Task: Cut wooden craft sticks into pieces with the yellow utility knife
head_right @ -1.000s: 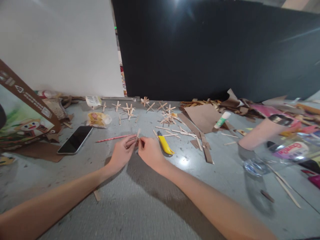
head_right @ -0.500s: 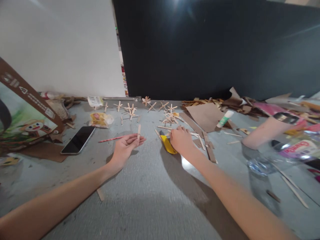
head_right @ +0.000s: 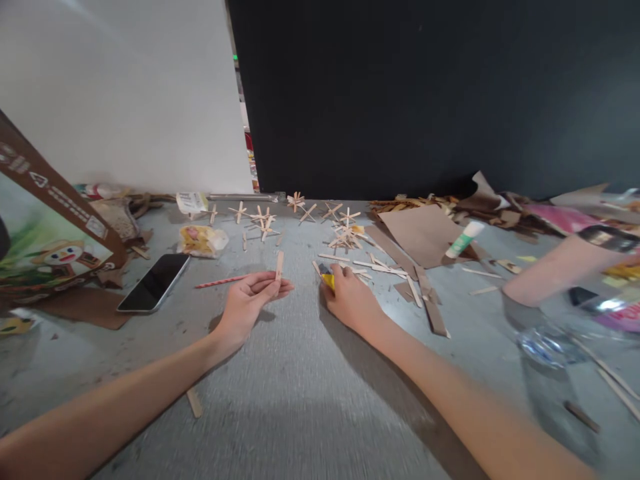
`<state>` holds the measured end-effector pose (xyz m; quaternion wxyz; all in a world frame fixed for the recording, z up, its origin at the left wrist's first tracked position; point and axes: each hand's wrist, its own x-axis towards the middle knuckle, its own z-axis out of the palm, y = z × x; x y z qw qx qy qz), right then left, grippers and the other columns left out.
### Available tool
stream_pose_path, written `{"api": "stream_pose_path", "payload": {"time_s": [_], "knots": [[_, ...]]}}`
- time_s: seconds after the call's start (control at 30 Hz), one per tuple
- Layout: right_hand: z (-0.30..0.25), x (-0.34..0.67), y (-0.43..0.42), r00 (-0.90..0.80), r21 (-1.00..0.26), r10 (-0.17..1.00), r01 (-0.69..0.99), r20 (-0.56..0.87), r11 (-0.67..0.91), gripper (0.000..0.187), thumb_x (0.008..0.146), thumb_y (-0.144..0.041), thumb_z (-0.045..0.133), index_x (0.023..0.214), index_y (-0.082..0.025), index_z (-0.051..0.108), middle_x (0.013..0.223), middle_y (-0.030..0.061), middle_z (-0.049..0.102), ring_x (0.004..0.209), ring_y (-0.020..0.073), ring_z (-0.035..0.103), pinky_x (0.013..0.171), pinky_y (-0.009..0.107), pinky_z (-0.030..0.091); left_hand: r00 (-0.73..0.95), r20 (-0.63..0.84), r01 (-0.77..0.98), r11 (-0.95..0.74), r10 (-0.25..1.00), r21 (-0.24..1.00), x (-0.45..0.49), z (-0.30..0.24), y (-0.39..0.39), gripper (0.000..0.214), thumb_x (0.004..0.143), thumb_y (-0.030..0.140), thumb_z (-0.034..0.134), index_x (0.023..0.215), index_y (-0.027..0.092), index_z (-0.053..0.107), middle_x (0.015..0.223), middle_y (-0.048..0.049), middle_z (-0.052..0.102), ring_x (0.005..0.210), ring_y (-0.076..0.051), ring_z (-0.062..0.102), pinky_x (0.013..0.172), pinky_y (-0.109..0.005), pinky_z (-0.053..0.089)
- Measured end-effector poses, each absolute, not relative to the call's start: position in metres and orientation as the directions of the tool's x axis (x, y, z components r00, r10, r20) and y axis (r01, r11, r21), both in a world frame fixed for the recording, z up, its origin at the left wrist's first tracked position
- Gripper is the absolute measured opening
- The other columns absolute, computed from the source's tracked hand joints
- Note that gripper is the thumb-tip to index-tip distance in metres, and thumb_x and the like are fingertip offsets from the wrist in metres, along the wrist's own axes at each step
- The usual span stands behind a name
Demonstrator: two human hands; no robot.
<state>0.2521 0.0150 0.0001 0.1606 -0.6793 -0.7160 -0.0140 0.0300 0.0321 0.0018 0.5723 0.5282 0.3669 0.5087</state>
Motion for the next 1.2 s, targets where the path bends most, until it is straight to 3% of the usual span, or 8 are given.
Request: {"api": "stream_pose_path", "payload": {"time_s": [0.17, 0.33, 0.47, 0.7, 0.87, 0.97, 1.03, 1.2], "knots": [[-0.009, 0.252, 0.017, -0.025, -0.475, 0.902, 0.844, 0.431, 0.250, 0.046, 0.102, -0.029, 0.040, 0.147, -0.017, 0.038, 0.112, 0.0165, 0.072, 0.084, 0.0278, 0.070, 0.073, 0.037, 0.050, 0.215, 0.086, -0.291, -0.021, 0.973, 0.957, 0.028, 0.006, 0.035, 0.035, 0.076, 0.036, 0.082, 0.100, 0.019, 0.064, 0.076, -0.0016, 0.071, 0.060, -0.013, 0.063, 0.061, -0.028, 0.050], [-0.011, 0.250, 0.008, -0.050, -0.525, 0.775, 0.708, 0.631, 0.473, 0.031, 0.107, -0.031, 0.034, 0.127, -0.026, 0.057, 0.096, 0.0080, 0.067, 0.077, 0.0214, 0.064, 0.075, 0.034, 0.052, 0.280, 0.039, -0.319, 0.054, 0.959, 0.946, 0.028, 0.010, 0.036, 0.023, 0.083, 0.032, 0.071, 0.102, 0.020, 0.069, 0.067, 0.0038, 0.048, 0.053, -0.009, 0.043, 0.052, -0.024, 0.036], [-0.013, 0.251, 0.000, -0.104, -0.630, 0.792, 0.548, 0.602, 0.551, 0.031, 0.107, -0.027, 0.035, 0.132, -0.026, 0.052, 0.106, 0.0074, 0.068, 0.079, 0.0180, 0.065, 0.076, 0.033, 0.054, 0.328, 0.015, -0.252, 0.072, 0.945, 0.965, 0.029, 0.009, 0.033, 0.034, 0.087, 0.040, 0.069, 0.113, 0.019, 0.072, 0.067, 0.0038, 0.044, 0.055, -0.010, 0.041, 0.053, -0.025, 0.034], [0.003, 0.239, -0.011, -0.224, -0.774, 0.818, 0.267, 0.531, 0.575, 0.036, 0.106, -0.030, 0.034, 0.139, -0.026, 0.047, 0.124, 0.0116, 0.069, 0.110, 0.0225, 0.069, 0.096, 0.043, 0.056, 0.446, 0.043, -0.181, 0.043, 0.894, 0.982, 0.031, 0.005, 0.027, 0.051, 0.085, 0.050, 0.072, 0.123, 0.016, 0.068, 0.067, 0.0045, 0.052, 0.054, -0.010, 0.045, 0.054, -0.026, 0.036], [0.015, 0.222, -0.009, -0.208, -0.781, 0.816, 0.239, 0.540, 0.577, 0.041, 0.099, -0.036, 0.054, 0.138, -0.026, 0.046, 0.119, 0.0121, 0.070, 0.106, 0.0233, 0.070, 0.099, 0.043, 0.055, 0.426, 0.122, -0.246, -0.015, 0.897, 0.969, 0.033, 0.005, 0.025, 0.048, 0.085, 0.056, 0.073, 0.114, 0.019, 0.061, 0.068, 0.0018, 0.064, 0.056, -0.013, 0.058, 0.056, -0.026, 0.045], [0.007, 0.213, -0.003, -0.026, -0.727, 0.795, 0.385, 0.607, 0.568, 0.023, 0.089, -0.041, 0.070, 0.101, -0.025, 0.058, 0.083, 0.0015, 0.070, 0.070, 0.0178, 0.066, 0.072, 0.032, 0.056, 0.448, 0.129, -0.262, -0.008, 0.884, 0.965, 0.033, 0.005, 0.024, 0.047, 0.087, 0.060, 0.070, 0.108, 0.022, 0.051, 0.066, 0.0029, 0.065, 0.051, -0.015, 0.060, 0.054, -0.028, 0.045], [0.000, 0.210, -0.001, 0.073, -0.678, 0.744, 0.478, 0.664, 0.558, 0.021, 0.092, -0.043, 0.065, 0.085, -0.024, 0.059, 0.068, -0.0012, 0.063, 0.056, 0.0151, 0.057, 0.061, 0.029, 0.051, 0.467, 0.124, -0.236, -0.011, 0.876, 0.972, 0.033, 0.005, 0.023, 0.045, 0.090, 0.062, 0.064, 0.104, 0.023, 0.046, 0.065, 0.0042, 0.063, 0.048, -0.014, 0.058, 0.053, -0.028, 0.043], [-0.006, 0.208, -0.007, 0.038, -0.603, 0.656, 0.438, 0.754, 0.667, 0.024, 0.103, -0.035, 0.048, 0.115, -0.024, 0.066, 0.083, 0.0029, 0.068, 0.068, 0.0170, 0.065, 0.065, 0.031, 0.054, 0.415, 0.123, -0.186, -0.049, 0.901, 0.981, 0.035, 0.003, 0.020, 0.039, 0.095, 0.059, 0.056, 0.103, 0.022, 0.050, 0.070, 0.0066, 0.049, 0.053, -0.010, 0.046, 0.053, -0.025, 0.038]]}}
